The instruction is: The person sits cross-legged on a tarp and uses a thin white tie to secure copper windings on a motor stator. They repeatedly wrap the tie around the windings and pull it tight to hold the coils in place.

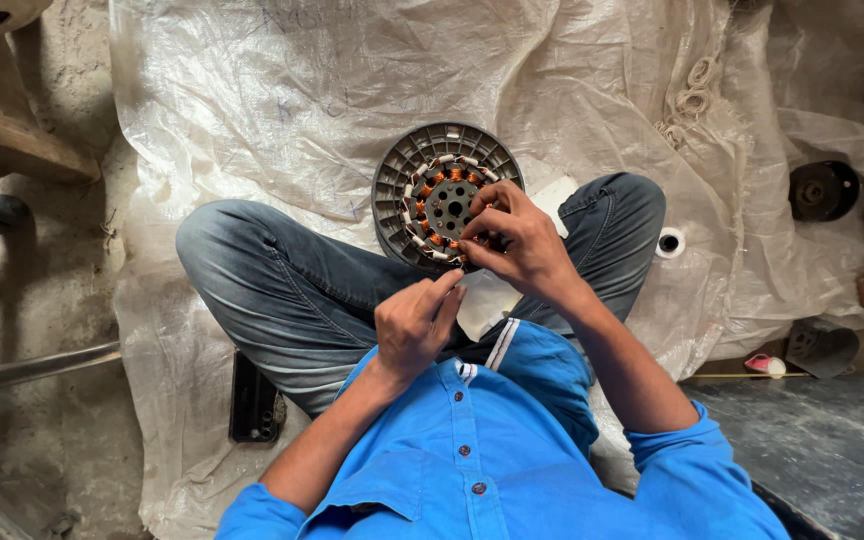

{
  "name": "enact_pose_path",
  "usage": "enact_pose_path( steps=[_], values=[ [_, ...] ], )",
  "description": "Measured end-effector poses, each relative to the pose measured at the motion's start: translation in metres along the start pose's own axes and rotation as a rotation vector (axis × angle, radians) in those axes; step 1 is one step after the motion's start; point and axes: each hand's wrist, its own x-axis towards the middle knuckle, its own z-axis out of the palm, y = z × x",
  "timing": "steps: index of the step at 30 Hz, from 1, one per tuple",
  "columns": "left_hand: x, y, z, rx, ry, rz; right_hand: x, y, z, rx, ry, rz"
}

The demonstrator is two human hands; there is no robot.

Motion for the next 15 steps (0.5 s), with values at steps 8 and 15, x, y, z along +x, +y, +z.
enact_pose_path(
  steps=[8, 15],
  values=[
    [0.019, 0.002, 0.005, 0.119, 0.024, 0.078, 0.001, 0.0, -0.002, -0.02, -0.086, 0.089],
    [0.003, -0.002, 0.009, -0.105, -0.023, -0.107, -0.031, -0.026, -0.002, 0.153, -0.081, 0.06]
  ],
)
